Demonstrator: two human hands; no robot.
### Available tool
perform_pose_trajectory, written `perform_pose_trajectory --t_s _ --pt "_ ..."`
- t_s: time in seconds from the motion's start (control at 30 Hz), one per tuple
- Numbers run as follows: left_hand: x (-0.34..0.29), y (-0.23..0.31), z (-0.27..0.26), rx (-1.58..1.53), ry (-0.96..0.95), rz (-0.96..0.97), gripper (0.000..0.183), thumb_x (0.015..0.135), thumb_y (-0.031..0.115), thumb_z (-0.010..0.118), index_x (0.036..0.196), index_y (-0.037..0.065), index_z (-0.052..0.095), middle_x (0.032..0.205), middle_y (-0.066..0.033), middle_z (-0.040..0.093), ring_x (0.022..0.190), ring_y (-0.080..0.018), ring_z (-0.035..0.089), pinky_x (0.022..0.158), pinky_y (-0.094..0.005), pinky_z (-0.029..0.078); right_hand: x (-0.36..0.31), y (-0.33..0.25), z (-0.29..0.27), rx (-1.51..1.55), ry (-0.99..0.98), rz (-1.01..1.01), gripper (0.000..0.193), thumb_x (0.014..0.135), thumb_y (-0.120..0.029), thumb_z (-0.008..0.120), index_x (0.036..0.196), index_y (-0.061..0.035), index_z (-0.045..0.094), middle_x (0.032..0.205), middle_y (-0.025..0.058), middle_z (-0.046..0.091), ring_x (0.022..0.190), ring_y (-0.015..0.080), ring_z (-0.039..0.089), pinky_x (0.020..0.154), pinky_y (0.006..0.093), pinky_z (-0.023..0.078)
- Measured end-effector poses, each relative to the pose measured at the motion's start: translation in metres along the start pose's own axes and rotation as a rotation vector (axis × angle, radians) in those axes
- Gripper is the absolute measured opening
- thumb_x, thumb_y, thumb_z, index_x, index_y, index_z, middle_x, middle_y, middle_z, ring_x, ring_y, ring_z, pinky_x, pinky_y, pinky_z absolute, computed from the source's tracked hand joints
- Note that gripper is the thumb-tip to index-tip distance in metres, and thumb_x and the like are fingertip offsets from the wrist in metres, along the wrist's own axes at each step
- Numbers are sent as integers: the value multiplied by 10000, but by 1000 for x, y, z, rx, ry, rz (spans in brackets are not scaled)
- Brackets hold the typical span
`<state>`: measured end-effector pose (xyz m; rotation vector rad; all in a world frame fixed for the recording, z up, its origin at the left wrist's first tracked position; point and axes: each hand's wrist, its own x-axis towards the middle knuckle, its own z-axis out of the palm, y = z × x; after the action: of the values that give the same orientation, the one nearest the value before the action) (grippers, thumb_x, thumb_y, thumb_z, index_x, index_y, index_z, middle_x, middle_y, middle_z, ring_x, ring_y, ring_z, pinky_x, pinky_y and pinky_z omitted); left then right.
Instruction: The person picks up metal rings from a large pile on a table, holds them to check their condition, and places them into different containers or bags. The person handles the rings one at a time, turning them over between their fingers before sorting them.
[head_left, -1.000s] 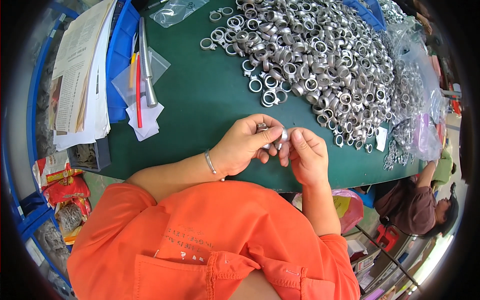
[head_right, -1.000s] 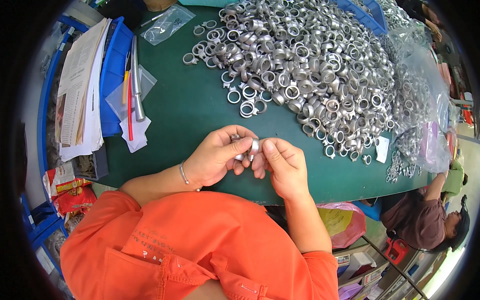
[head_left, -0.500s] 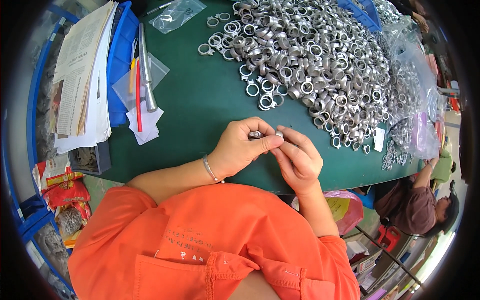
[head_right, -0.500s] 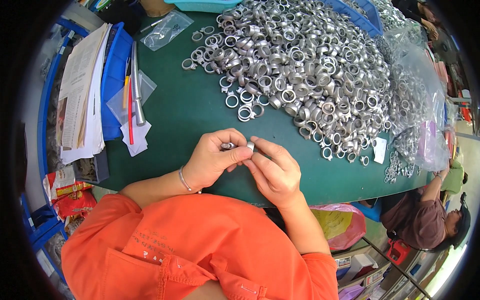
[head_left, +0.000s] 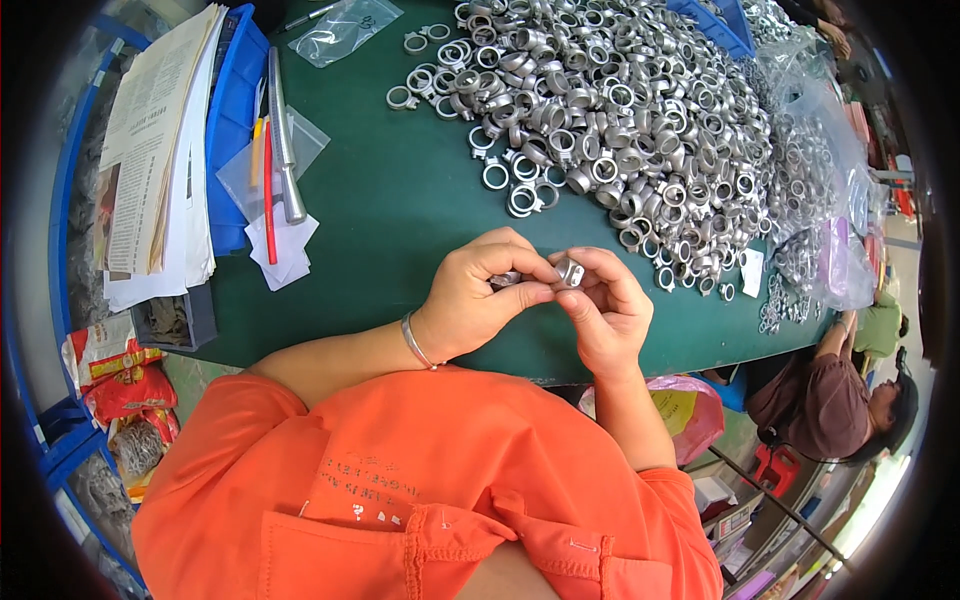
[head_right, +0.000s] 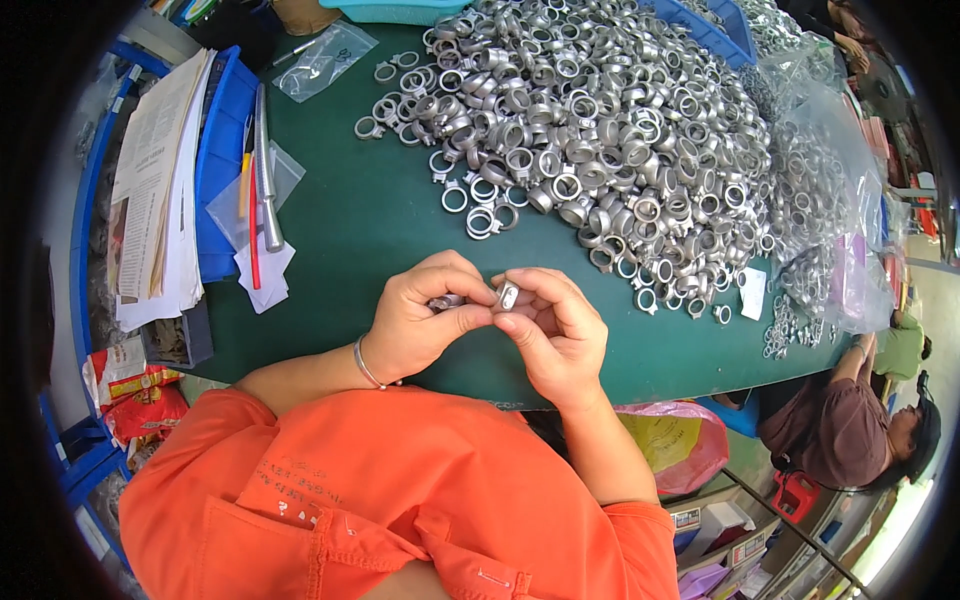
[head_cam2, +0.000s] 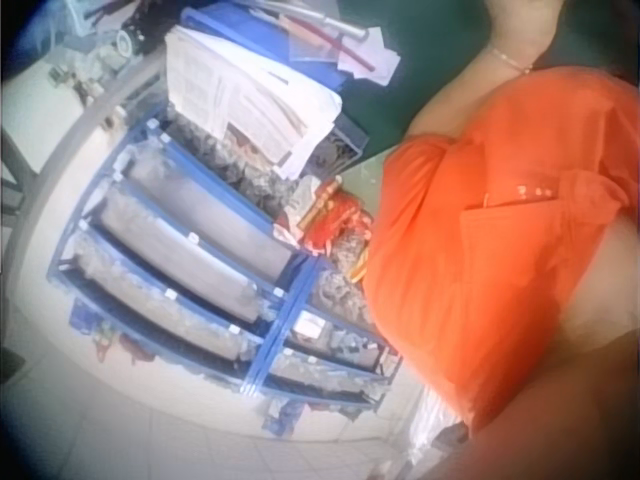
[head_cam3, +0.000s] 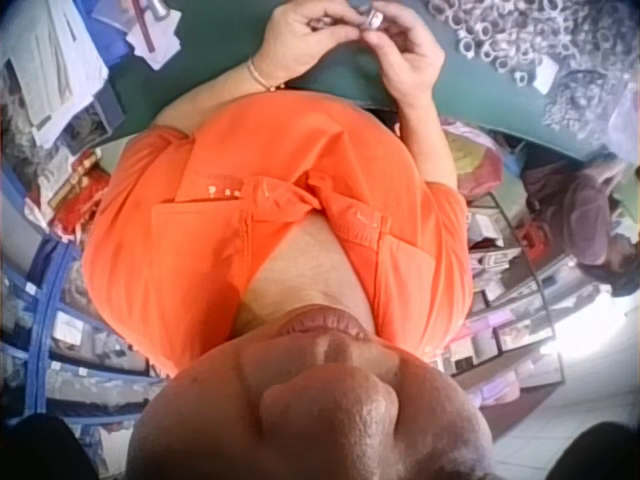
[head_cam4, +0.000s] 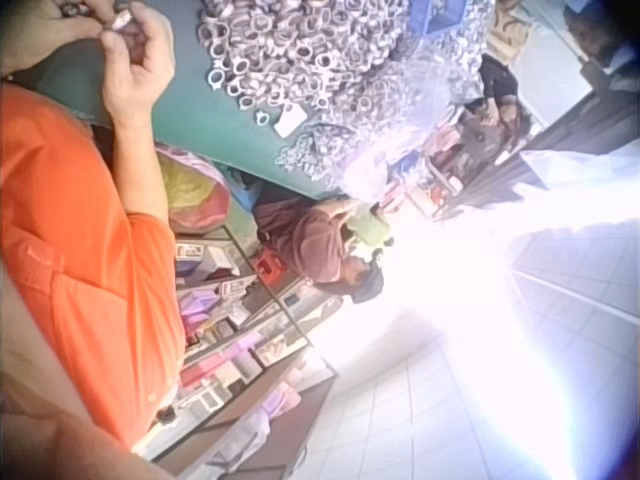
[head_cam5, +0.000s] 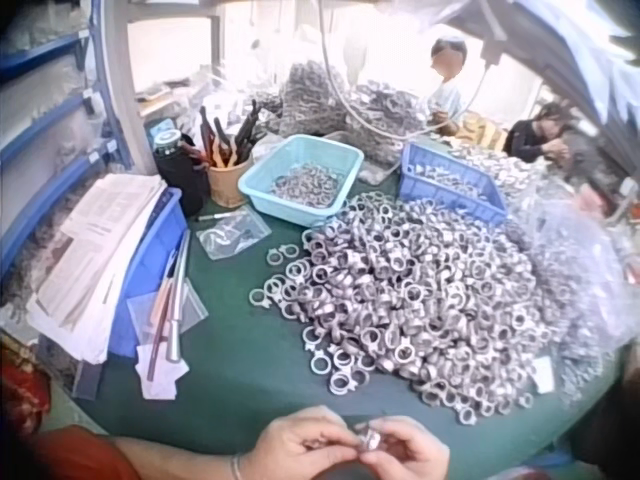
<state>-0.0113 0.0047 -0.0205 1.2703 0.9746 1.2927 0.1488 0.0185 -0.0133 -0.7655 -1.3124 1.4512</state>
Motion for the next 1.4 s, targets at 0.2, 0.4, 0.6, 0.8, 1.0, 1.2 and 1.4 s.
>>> perform_pose_trajectory --t_s 0.2,0.4,0.6,0.8,1.0,1.2,1.4 --pt "0 1 -4 -764 25 -680 158 876 149 535 955 13 550 814 -41 556 666 -104 536 523 -217 447 6 -1 1 -295 1 -183 297 714 57 663 993 42 564 960 143 570 798 172 589 652 258 506" --pt "1 -4 -4 -837 32 -845 146 890 201 515 889 56 531 763 -37 529 628 -100 516 396 -194 340 35 0 3 -826 -109 -343 153 688 28 668 827 1 611 855 96 595 656 195 583 553 278 468" --pt "3 3 -3 -731 121 -718 100 866 132 558 889 50 506 717 -31 519 548 -76 478 380 -167 292 57 20 12 -970 -57 -167 144 676 31 665 796 -26 608 728 78 537 624 212 537 534 283 435" --pt "6 9 -7 -578 194 -605 122 839 122 601 893 34 535 647 -24 521 503 -52 446 386 -170 294 36 5 4 -693 -118 -287 142 672 75 654 766 -14 594 735 74 563 655 180 558 573 264 449" --pt "2 5 -3 -189 74 -116 75 769 -13 633 837 14 614 800 -50 560 592 -72 505 494 -185 395 20 -1 6 -346 17 -66 165 786 72 549 944 25 561 847 97 592 718 148 565 619 248 468" --pt "1 3 -6 -21 44 22 91 767 -38 623 847 -1 603 848 -54 549 651 -88 526 570 -199 430 8 2 7 -33 -10 58 274 815 28 575 1079 64 513 949 101 565 800 144 577 699 242 495" --pt "0 4 -8 -94 34 -53 62 804 -26 584 865 -17 584 866 -63 545 628 -87 524 535 -199 417 12 2 5 -327 -21 -146 339 733 81 635 1053 63 525 984 147 537 816 182 594 708 269 526"
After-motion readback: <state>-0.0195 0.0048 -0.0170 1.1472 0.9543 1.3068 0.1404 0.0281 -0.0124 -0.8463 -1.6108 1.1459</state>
